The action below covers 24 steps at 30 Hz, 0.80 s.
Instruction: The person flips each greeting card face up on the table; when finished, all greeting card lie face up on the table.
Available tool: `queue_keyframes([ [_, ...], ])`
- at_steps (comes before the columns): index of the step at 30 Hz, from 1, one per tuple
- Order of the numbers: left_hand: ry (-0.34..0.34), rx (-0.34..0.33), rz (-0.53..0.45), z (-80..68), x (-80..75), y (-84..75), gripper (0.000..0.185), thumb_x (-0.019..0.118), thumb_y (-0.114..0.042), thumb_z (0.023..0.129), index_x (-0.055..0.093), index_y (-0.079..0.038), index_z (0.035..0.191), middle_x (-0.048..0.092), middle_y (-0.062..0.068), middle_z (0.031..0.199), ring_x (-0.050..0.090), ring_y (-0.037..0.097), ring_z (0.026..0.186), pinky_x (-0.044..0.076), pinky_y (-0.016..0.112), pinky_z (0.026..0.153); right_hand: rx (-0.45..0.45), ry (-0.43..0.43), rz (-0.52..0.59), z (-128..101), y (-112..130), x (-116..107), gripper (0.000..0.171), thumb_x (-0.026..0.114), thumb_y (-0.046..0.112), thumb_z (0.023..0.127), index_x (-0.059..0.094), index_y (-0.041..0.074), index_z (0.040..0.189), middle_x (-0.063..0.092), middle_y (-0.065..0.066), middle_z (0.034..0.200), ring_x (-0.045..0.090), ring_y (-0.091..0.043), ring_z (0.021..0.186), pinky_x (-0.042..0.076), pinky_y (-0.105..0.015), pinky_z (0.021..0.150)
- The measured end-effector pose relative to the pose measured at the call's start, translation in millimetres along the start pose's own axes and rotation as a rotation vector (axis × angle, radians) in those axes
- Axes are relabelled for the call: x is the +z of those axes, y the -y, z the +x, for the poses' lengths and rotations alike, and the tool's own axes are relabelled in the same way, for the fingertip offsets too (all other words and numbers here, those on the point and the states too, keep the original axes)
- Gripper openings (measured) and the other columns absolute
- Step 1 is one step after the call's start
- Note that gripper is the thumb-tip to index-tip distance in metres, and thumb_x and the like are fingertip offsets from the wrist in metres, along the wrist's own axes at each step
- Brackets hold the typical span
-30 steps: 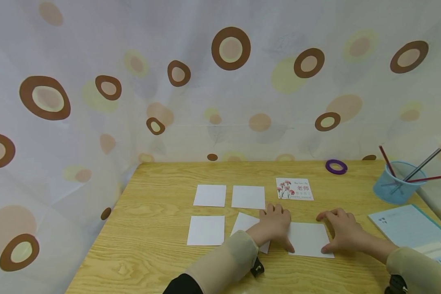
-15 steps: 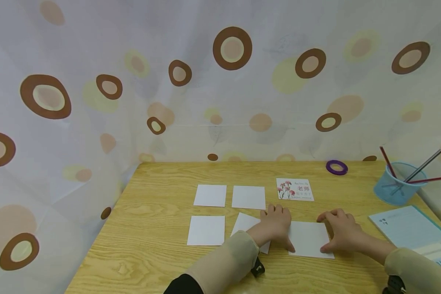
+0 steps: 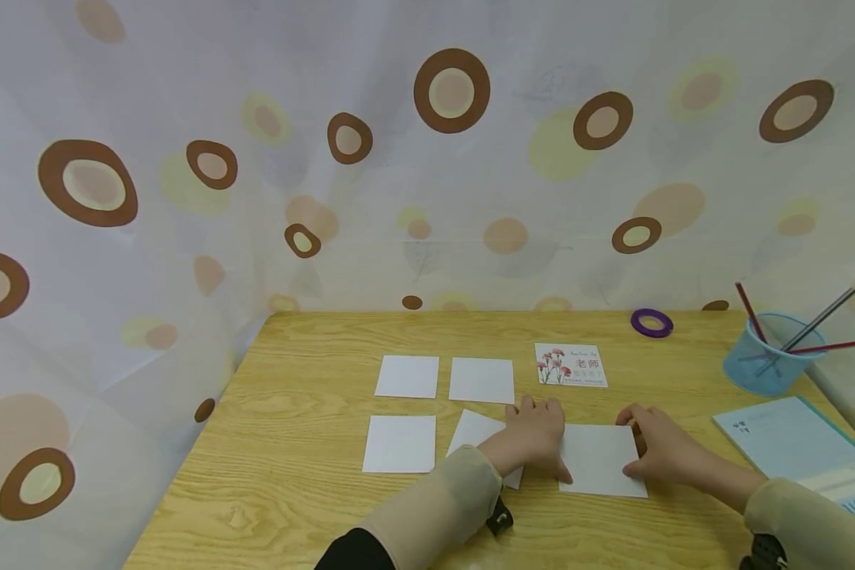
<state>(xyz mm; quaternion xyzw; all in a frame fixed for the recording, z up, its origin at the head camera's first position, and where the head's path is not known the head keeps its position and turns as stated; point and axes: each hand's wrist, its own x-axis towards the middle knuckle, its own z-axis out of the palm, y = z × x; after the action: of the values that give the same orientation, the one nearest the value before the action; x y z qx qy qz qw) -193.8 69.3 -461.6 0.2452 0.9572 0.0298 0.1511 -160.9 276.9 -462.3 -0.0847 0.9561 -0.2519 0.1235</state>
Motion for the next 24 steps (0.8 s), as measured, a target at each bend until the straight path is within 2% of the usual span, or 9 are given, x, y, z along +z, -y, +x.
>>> queue_keyframes([
  [4, -0.005, 0.004, -0.005, 1.1, 0.1, 0.7, 0.080, 0.089, -0.059, 0.061, 0.049, -0.021, 0.119, 0.058, -0.010, 0.110, 0.043, 0.014, 0.104, 0.034, 0.032, 0.080, 0.049, 0.052, 0.081, 2, 1, -3, 0.061, 0.086, 0.005, 0.072, 0.048, -0.007, 0.119, 0.059, -0.015, 0.098, 0.057, -0.022, 0.084, 0.052, -0.037, 0.072],
  [8, -0.012, 0.007, -0.026, 2.9, -1.0, 1.9, 0.070, 0.089, -0.054, 0.065, 0.050, -0.020, 0.112, 0.059, -0.010, 0.101, 0.044, 0.014, 0.099, 0.035, 0.032, 0.079, 0.078, 0.073, 0.148, 2, 1, -4, 0.057, 0.081, -0.001, 0.076, 0.046, -0.008, 0.121, 0.059, -0.014, 0.095, 0.057, -0.020, 0.080, 0.051, -0.034, 0.068],
  [15, -0.028, 0.013, -0.060, 2.5, -9.7, 2.8, 0.054, 0.086, -0.048, 0.073, 0.055, -0.023, 0.109, 0.061, -0.011, 0.099, 0.049, 0.013, 0.096, 0.035, 0.031, 0.078, 0.101, 0.043, 0.184, -2, 6, -9, 0.053, 0.074, -0.006, 0.078, 0.045, -0.005, 0.122, 0.055, -0.015, 0.094, 0.057, -0.019, 0.075, 0.051, -0.032, 0.061],
  [24, -0.072, 0.020, -0.166, 4.0, -18.0, 8.9, 0.041, 0.083, -0.041, 0.078, 0.063, -0.025, 0.110, 0.066, -0.013, 0.102, 0.059, 0.014, 0.095, 0.036, 0.029, 0.075, 0.103, -0.009, 0.214, -4, 10, -10, 0.046, 0.067, -0.010, 0.081, 0.044, -0.003, 0.121, 0.053, -0.017, 0.095, 0.054, -0.020, 0.072, 0.053, -0.032, 0.058],
])
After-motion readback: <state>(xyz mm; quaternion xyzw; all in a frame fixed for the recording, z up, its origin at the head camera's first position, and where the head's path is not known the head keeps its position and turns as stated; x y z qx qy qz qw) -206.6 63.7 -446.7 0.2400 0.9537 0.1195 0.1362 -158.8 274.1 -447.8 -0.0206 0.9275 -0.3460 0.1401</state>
